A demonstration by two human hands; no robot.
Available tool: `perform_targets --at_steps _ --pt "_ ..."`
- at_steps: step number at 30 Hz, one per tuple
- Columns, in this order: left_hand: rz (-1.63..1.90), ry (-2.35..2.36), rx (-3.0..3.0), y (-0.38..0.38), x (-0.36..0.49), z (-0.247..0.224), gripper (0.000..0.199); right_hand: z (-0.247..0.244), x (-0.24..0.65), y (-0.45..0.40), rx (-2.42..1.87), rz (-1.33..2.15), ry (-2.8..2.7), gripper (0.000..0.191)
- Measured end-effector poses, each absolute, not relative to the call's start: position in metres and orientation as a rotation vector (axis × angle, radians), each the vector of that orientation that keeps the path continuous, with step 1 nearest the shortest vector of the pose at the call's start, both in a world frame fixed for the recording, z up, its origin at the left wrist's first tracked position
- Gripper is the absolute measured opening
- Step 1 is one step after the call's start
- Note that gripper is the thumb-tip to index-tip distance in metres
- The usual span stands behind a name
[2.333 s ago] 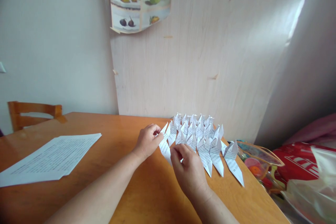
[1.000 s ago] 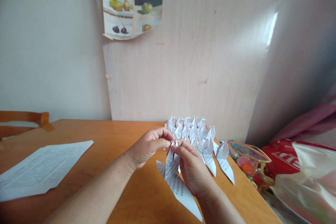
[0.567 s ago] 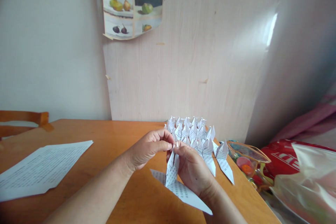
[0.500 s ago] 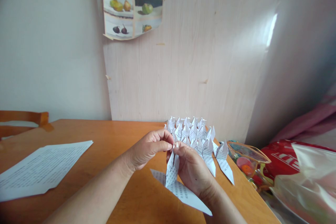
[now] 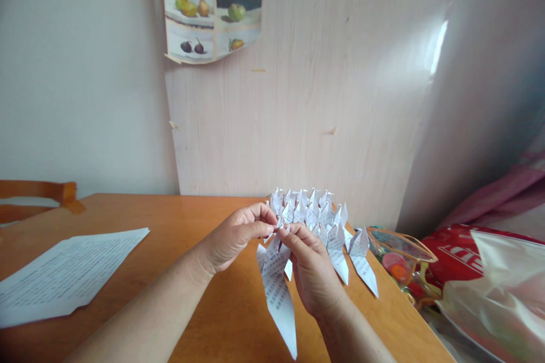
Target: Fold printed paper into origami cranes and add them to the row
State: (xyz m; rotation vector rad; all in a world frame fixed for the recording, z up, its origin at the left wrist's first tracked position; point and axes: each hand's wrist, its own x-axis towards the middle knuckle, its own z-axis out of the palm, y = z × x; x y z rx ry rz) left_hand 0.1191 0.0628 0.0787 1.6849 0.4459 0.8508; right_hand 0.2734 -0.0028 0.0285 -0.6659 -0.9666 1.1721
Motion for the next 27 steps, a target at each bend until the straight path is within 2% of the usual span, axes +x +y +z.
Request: perform_targets --at_steps 10,15,19,27 --pt "0.833 0.433 1.690 0.062 0.122 0.077 0.016 0.028 0.270 0.000 -0.687 1.046 -0.952 0.016" --pt "0.872 0.435 1.615 0.066 0.115 0.083 0.019 0.023 0.278 0.008 -0.720 0.997 -0.935 0.031" --pt "0.752 0.328 1.538 0.071 0.109 0.083 0.016 0.017 0.282 0.012 -0.850 0.933 -1.003 0.027" --pt "0.655 0.252 1.482 0.075 0.105 0.081 0.009 0.028 0.274 -0.007 -0.924 1.195 -1.301 0.025"
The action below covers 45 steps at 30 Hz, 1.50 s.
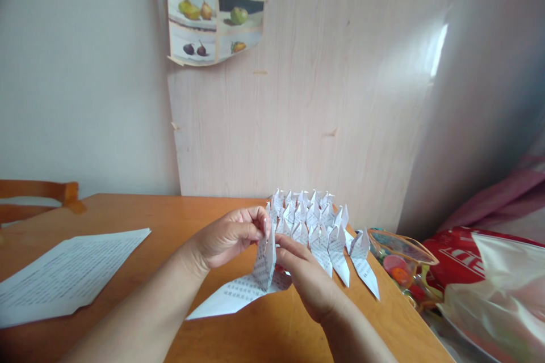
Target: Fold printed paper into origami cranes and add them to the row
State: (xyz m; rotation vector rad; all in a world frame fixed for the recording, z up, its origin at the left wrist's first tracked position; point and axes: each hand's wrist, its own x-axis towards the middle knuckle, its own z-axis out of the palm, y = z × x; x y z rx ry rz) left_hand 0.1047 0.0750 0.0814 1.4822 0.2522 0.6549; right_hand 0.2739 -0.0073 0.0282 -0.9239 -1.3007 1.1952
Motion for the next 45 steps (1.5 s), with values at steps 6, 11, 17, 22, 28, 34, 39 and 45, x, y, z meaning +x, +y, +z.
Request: perform_targets --at_steps 6,11,17,22,28,34,39,45 --pt "0.641 0.278 1.509 0.079 0.101 0.081 0.007 0.031 0.277 -0.012 -0.980 1.427 -1.359 0.014" --pt "0.656 0.267 1.562 0.081 0.095 0.086 0.014 0.028 0.280 -0.012 -0.899 1.529 -1.244 0.029" --pt "0.846 0.539 1.674 0.083 0.077 0.105 0.025 0.026 0.280 0.000 -0.924 1.347 -0.929 0.039" --pt "1.043 0.742 1.793 0.074 0.071 0.119 0.024 0.017 0.282 0.011 -0.902 1.230 -0.740 0.042" --pt "0.867 0.523 1.915 0.054 0.094 0.111 0.054 0.006 0.278 0.014 -1.005 1.103 -0.698 0.047" --pt "1.092 0.713 1.764 0.055 0.125 0.084 0.052 0.006 0.268 0.010 -1.012 1.064 -0.747 0.051" --pt "1.136 0.643 1.604 0.066 0.132 0.070 0.024 0.004 0.256 0.006 -0.979 1.048 -0.814 0.049" --pt "1.123 0.575 1.530 0.072 0.130 0.068 0.023 0.006 0.246 0.002 -0.980 1.074 -0.885 0.040"
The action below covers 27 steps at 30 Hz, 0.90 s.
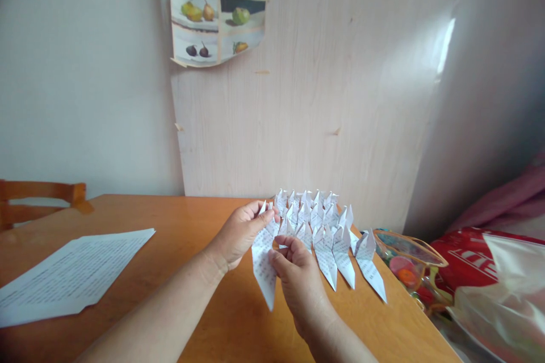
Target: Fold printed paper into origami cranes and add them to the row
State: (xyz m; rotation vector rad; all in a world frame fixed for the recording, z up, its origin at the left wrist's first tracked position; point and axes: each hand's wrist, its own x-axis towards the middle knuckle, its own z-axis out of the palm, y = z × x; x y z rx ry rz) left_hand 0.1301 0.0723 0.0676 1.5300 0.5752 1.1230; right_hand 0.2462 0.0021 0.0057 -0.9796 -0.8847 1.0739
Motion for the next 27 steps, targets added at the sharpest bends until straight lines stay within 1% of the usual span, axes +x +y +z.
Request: perform_targets --at_steps 3,7,11,16,20,27 --pt "1.066 0.562 1.527 0.073 0.127 0.067 0.026 0.013 0.249 0.001 -1.023 1.007 -0.920 0.035" --pt "0.886 0.475 1.457 0.073 0.124 0.067 0.031 0.022 0.259 0.001 -1.072 0.832 -0.996 0.031" --pt "0.702 0.353 1.355 0.070 0.122 0.067 0.030 0.028 0.269 0.000 -1.009 0.746 -1.028 0.026" --pt "0.577 0.341 1.351 0.070 0.120 0.065 0.028 0.037 0.273 -0.004 -0.963 0.771 -1.030 0.021" --pt "0.548 0.313 1.370 0.072 0.119 0.063 0.027 0.040 0.272 -0.006 -0.943 0.835 -1.107 0.016" --pt "0.542 0.350 1.443 0.076 0.117 0.059 0.026 0.038 0.272 -0.007 -0.883 0.925 -1.118 0.012"
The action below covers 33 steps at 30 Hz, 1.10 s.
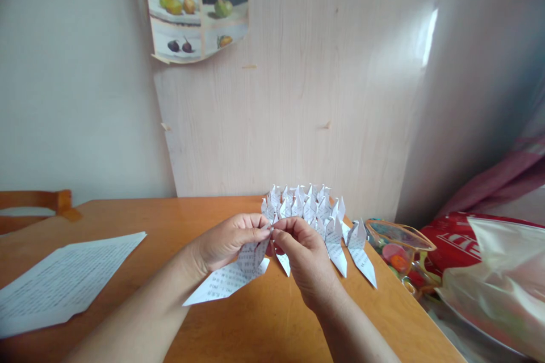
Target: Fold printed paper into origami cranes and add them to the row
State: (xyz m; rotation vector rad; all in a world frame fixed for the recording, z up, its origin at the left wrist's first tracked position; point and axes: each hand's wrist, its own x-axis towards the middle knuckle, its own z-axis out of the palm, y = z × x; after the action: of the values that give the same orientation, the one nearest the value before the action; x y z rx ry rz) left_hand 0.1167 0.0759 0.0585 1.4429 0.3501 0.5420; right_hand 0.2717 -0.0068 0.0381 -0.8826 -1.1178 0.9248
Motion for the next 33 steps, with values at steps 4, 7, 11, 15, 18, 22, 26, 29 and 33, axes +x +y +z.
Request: perform_targets --at_steps 4,7,11,15,18,22,26,29,33 --pt "0.517 0.327 1.477 0.075 0.117 0.059 0.026 0.038 0.273 -0.007 -0.857 0.958 -1.112 0.012" --pt "0.543 0.330 1.476 0.073 0.118 0.063 0.023 0.037 0.274 -0.006 -0.869 0.976 -1.076 0.015" --pt "0.596 0.407 1.567 0.068 0.119 0.069 0.022 0.035 0.276 -0.005 -0.910 0.988 -1.024 0.016" --pt "0.624 0.515 1.770 0.066 0.120 0.073 0.027 0.032 0.277 -0.002 -0.927 0.971 -0.987 0.015" --pt "0.647 0.594 1.901 0.065 0.121 0.073 0.030 0.031 0.277 -0.002 -0.926 0.972 -0.970 0.017" --pt "0.655 0.653 1.989 0.063 0.122 0.074 0.030 0.031 0.278 -0.002 -0.912 1.005 -0.942 0.020" --pt "0.661 0.669 2.010 0.060 0.122 0.076 0.028 0.031 0.279 -0.001 -0.905 1.056 -0.912 0.021" --pt "0.666 0.675 2.016 0.060 0.122 0.077 0.026 0.030 0.279 0.000 -0.905 1.075 -0.901 0.021" --pt "0.667 0.618 1.984 0.062 0.122 0.075 0.024 0.031 0.279 -0.001 -0.879 1.092 -0.898 0.020"
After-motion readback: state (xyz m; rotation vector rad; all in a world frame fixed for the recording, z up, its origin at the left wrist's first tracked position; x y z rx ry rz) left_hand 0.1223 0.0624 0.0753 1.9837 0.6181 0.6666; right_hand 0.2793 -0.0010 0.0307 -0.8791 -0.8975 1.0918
